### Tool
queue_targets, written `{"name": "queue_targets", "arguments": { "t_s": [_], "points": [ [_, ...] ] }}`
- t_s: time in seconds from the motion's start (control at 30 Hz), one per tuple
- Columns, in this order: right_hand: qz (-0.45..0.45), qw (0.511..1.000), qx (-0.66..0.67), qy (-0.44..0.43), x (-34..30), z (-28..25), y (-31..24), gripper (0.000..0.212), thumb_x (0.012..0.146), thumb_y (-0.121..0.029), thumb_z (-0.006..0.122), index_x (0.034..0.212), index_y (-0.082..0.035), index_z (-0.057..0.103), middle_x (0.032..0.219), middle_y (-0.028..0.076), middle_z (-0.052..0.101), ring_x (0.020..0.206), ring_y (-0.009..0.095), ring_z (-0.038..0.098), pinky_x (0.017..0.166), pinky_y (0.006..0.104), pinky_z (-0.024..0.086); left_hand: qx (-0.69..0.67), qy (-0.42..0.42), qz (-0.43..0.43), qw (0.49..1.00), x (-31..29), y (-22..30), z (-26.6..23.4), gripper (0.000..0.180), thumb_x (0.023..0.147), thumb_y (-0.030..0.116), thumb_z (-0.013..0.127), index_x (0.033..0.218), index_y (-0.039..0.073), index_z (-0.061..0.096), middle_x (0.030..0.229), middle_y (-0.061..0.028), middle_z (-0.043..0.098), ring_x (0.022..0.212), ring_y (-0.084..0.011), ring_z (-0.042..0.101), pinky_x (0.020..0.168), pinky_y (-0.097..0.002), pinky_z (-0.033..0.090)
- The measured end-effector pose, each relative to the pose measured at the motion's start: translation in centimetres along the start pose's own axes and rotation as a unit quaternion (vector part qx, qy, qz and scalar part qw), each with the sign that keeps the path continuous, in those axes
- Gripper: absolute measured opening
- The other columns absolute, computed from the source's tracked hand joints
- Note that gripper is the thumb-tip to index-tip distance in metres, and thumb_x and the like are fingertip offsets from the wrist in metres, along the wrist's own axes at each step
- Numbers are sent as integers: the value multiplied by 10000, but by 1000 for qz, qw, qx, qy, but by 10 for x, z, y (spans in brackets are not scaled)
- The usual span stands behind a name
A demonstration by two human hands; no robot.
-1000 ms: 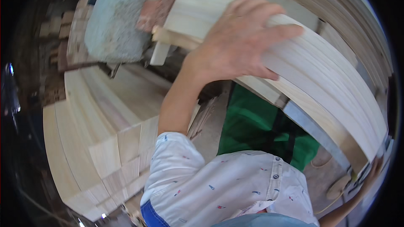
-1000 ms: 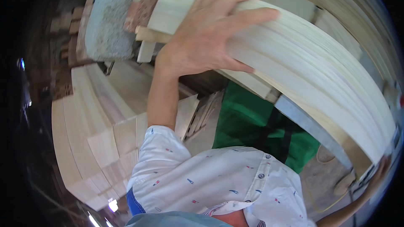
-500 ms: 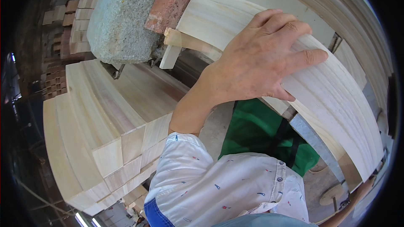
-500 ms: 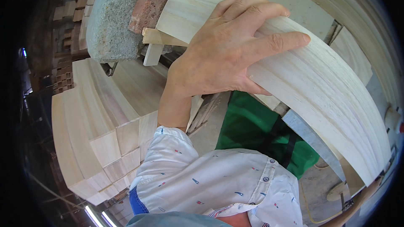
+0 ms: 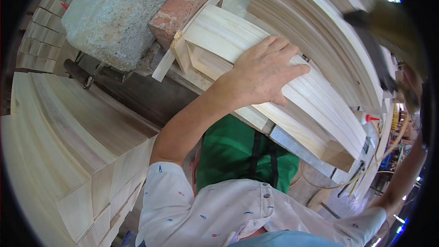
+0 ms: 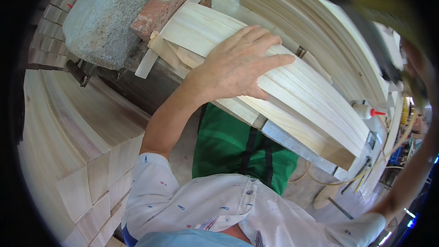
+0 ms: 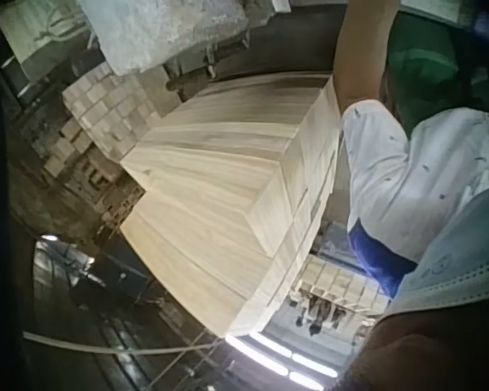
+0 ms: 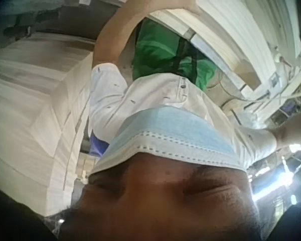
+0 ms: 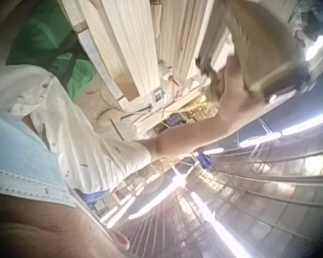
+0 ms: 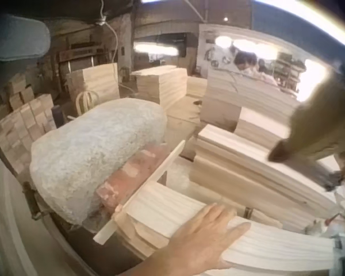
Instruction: Assembling wooden boxes by applying glue to wooden boards and securing them with a pneumatic nail gun.
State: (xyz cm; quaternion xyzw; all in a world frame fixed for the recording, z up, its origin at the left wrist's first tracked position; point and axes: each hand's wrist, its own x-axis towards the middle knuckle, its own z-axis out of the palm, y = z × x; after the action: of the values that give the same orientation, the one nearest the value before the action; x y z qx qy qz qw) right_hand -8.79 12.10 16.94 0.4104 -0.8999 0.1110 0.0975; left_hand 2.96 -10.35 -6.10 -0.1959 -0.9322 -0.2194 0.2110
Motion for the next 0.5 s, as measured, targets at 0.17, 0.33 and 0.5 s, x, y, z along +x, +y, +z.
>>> {"name": "queue_targets", "arguments": {
  "t_s": [0.17,0.33,0.5],
  "points": [
    [-131,976,-54,-163,85,69,-57,344,827,-313,687,988,-13,637,753,66,629,508,119,597,461,267,485,3,-28,-9,1000,0,-1,0,712,590,339,818,1232,158,570,1213,-124,501,1176,-295,441,1066,-393,310],
    [-254,888,189,-332,123,100,-113,296,820,-239,679,1033,-42,623,762,54,636,579,131,580,515,265,472,-5,-23,-15,1000,0,-2,-1,705,563,322,826,1199,149,576,1154,-110,509,1135,-289,454,1044,-395,322],
    [-172,891,157,-389,132,111,-149,163,813,-193,661,839,-32,651,590,12,573,500,110,533,463,268,428,-27,-2,-5,1000,-2,-3,-1,696,547,300,834,1175,135,581,1102,-99,503,1119,-278,453,1038,-392,323]
  ]
}}
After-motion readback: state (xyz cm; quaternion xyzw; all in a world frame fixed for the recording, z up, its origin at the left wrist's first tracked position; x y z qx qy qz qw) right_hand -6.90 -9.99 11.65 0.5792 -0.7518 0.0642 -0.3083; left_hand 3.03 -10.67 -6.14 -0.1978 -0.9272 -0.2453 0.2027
